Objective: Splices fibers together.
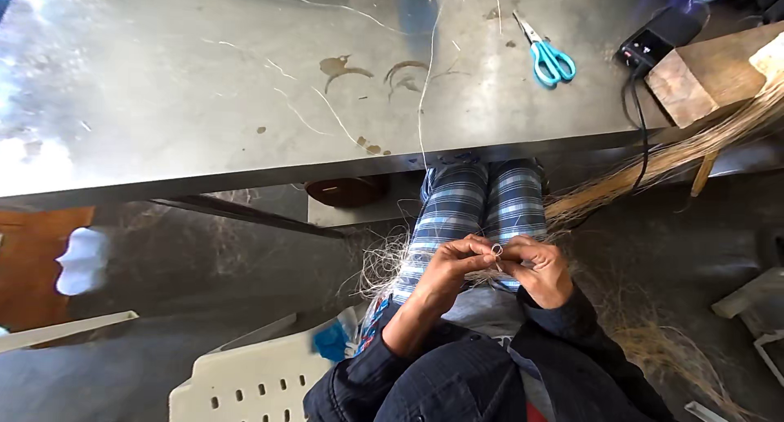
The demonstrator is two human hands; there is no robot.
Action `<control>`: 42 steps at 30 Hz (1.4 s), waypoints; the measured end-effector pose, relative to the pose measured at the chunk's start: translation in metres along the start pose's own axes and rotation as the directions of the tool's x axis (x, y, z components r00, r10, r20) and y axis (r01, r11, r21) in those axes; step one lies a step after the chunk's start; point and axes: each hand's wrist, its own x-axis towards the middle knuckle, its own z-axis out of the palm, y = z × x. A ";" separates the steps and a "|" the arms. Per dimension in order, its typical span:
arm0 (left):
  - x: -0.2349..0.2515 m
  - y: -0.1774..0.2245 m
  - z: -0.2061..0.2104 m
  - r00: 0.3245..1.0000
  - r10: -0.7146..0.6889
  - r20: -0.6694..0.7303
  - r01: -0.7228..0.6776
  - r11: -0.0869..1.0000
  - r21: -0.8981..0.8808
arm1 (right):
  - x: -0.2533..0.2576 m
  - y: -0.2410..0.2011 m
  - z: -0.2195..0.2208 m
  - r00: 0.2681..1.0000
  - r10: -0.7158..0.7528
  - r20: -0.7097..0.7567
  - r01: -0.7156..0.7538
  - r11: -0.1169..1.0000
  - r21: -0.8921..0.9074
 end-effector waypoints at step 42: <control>-0.022 0.082 -0.070 0.994 0.106 0.022 -0.105 0.993 -0.061 | -0.090 0.022 -0.245 0.448 0.830 -0.332 -0.654 0.052 -0.754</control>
